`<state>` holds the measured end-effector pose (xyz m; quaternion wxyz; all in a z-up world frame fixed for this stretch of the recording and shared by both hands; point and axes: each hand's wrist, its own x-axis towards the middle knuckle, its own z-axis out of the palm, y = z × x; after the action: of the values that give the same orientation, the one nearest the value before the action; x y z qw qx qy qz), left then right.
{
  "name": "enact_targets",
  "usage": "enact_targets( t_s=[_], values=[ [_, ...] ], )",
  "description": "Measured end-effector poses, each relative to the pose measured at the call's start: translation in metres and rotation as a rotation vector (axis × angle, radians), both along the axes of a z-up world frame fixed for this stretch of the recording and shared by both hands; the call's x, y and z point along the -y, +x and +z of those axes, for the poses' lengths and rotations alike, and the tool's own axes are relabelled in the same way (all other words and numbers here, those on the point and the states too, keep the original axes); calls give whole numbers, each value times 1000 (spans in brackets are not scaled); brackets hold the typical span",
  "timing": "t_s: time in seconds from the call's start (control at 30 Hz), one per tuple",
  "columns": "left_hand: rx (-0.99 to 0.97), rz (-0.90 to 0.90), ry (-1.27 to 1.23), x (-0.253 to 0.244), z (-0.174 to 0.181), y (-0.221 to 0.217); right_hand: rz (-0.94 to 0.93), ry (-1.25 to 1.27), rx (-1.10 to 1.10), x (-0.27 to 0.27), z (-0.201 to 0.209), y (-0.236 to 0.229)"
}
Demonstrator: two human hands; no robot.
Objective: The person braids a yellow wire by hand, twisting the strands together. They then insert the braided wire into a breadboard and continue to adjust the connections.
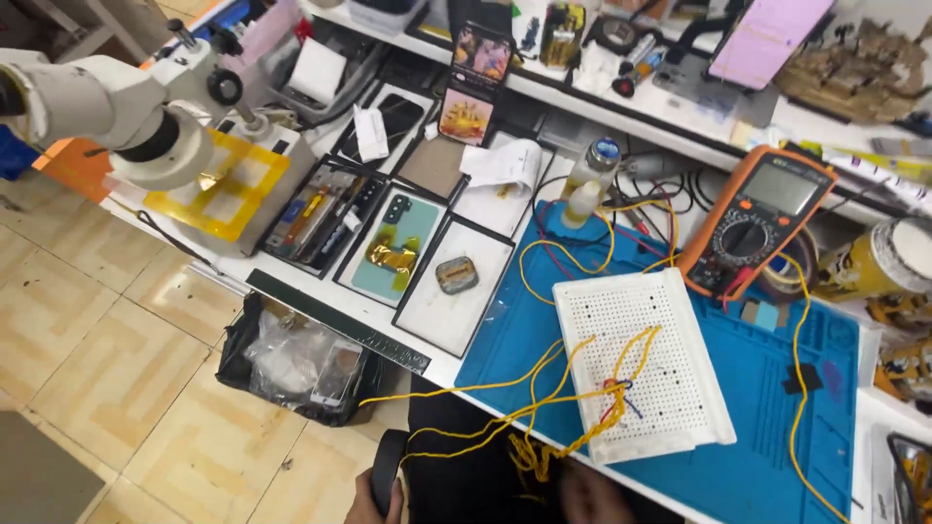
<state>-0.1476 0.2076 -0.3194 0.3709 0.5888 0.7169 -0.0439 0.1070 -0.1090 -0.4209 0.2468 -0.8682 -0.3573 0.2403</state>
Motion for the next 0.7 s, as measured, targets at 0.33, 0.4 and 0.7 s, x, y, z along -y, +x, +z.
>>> enact_targets(
  t_s=[0.33,0.4,0.7],
  values=[
    [51,-10,-41,5,12,-5,10,-308,-369,-158,142,58],
    [72,-27,-18,2,-3,-5,31,-329,-395,-154,138,58],
    [137,-52,-63,-21,-6,7,-254,-169,-506,-137,217,27]
  ],
)
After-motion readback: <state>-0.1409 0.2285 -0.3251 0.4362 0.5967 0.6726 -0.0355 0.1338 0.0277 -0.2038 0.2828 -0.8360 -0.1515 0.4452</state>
